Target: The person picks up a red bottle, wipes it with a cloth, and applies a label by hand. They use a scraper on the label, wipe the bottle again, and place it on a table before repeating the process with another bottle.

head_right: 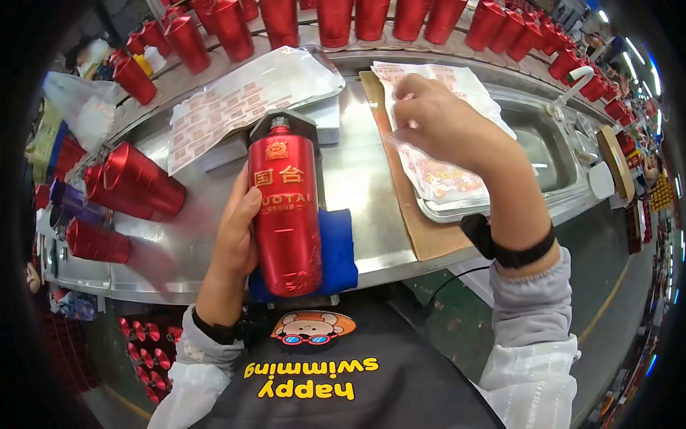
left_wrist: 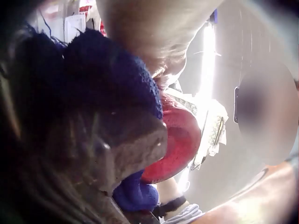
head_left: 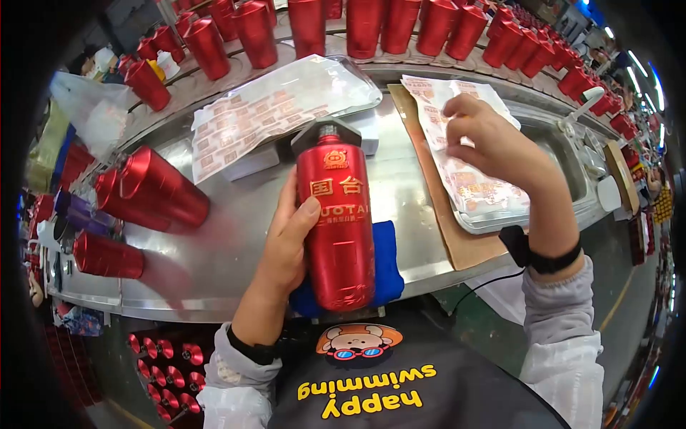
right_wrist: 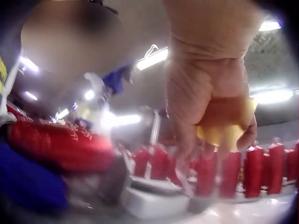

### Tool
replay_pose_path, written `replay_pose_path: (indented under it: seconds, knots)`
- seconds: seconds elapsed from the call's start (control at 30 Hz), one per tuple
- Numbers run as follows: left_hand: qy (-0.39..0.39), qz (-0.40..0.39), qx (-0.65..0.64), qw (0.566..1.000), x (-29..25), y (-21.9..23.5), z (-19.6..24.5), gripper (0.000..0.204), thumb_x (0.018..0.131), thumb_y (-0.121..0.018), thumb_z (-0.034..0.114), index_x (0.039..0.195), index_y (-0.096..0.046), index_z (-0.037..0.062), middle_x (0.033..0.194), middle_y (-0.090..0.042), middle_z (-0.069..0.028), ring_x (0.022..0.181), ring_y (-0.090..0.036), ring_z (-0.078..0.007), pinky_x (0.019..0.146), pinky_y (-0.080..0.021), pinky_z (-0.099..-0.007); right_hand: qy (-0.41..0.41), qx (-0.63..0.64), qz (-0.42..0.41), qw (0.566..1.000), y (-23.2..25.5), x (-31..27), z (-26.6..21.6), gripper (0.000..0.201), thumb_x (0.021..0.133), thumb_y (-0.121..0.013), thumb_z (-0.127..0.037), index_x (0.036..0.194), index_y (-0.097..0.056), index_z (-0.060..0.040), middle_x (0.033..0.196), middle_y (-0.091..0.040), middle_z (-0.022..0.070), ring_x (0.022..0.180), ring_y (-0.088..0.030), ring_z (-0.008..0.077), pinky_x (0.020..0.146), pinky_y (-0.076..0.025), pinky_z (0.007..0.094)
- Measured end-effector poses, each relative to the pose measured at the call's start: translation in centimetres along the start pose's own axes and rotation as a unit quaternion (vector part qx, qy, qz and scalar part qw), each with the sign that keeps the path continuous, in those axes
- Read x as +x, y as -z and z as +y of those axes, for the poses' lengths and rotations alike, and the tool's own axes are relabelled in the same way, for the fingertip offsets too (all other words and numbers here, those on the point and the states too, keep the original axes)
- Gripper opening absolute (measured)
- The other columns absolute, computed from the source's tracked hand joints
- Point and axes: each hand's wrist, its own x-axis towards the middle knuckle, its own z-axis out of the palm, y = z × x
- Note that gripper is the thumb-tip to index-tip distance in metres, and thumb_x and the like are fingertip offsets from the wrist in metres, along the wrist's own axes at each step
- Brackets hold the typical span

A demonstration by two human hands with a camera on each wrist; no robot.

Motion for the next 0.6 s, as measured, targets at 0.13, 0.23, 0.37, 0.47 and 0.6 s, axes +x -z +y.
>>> replay_pose_path:
  seconds: [0.13, 0.23, 0.37, 0.47, 0.6]
  knots:
    - [-0.051, 0.023, 0.064, 0.996, -0.6, -0.4, 0.2, 0.062, 0.096, -0.049, 0.026, 0.147, -0.022, 0.0012, 0.136, -0.047, -0.0185, 0.12, -0.054, -0.0257, 0.101, -0.045, -0.0393, 0.146, 0.081, -0.018, 0.986, 2.5, 1.1, -9.0, 0.014, 0.079, -0.071, -0.01, 0.082, -0.061, 0.0, 0.105, -0.057, 0.0158, 0.099, -0.057, 0.033, 0.082, -0.049, 0.0395]
    - [-0.175, 0.028, 0.213, 0.961, -1.6, -1.4, 0.9, 0.05, 0.093, -0.055, 0.024, 0.135, -0.038, 0.0024, 0.141, -0.042, -0.0186, 0.131, -0.041, -0.0278, 0.109, -0.034, -0.0407, 0.171, 0.096, 0.001, 0.981, 0.7, 1.4, -11.4, 0.016, 0.079, -0.071, -0.013, 0.084, -0.063, -0.0005, 0.103, -0.058, 0.0161, 0.099, -0.057, 0.0341, 0.082, -0.049, 0.0395]
    - [-0.251, 0.012, 0.536, 0.806, -2.9, -3.8, 3.6, 0.011, 0.083, -0.067, 0.014, 0.091, -0.065, 0.0072, 0.141, -0.044, -0.024, 0.135, -0.03, -0.043, 0.112, -0.022, -0.0505, 0.155, 0.11, 0.045, 0.981, -1.5, 1.3, -12.0, 0.013, 0.079, -0.071, -0.012, 0.084, -0.064, -0.0021, 0.107, -0.056, 0.0157, 0.103, -0.056, 0.0346, 0.084, -0.048, 0.0394]
    - [-0.256, 0.044, 0.515, 0.817, -3.1, -3.3, 2.6, 0.007, 0.085, -0.063, 0.011, 0.09, -0.064, 0.0066, 0.137, -0.049, -0.0229, 0.134, -0.031, -0.042, 0.111, -0.023, -0.0507, 0.124, 0.198, 0.068, 0.97, -2.5, 0.9, -11.6, 0.012, 0.079, -0.072, -0.01, 0.085, -0.063, -0.003, 0.109, -0.056, 0.0153, 0.105, -0.055, 0.0341, 0.086, -0.048, 0.0391]
    - [-0.251, 0.069, 0.486, 0.834, -3.3, -3.5, 1.9, 0.006, 0.086, -0.062, 0.011, 0.088, -0.064, 0.0057, 0.134, -0.052, -0.0218, 0.134, -0.032, -0.0405, 0.11, -0.024, -0.0498, 0.06, 0.305, 0.088, 0.946, -4.1, -0.1, -11.4, 0.011, 0.08, -0.07, -0.007, 0.086, -0.062, -0.0021, 0.106, -0.055, 0.0141, 0.099, -0.055, 0.0304, 0.084, -0.047, 0.0365]
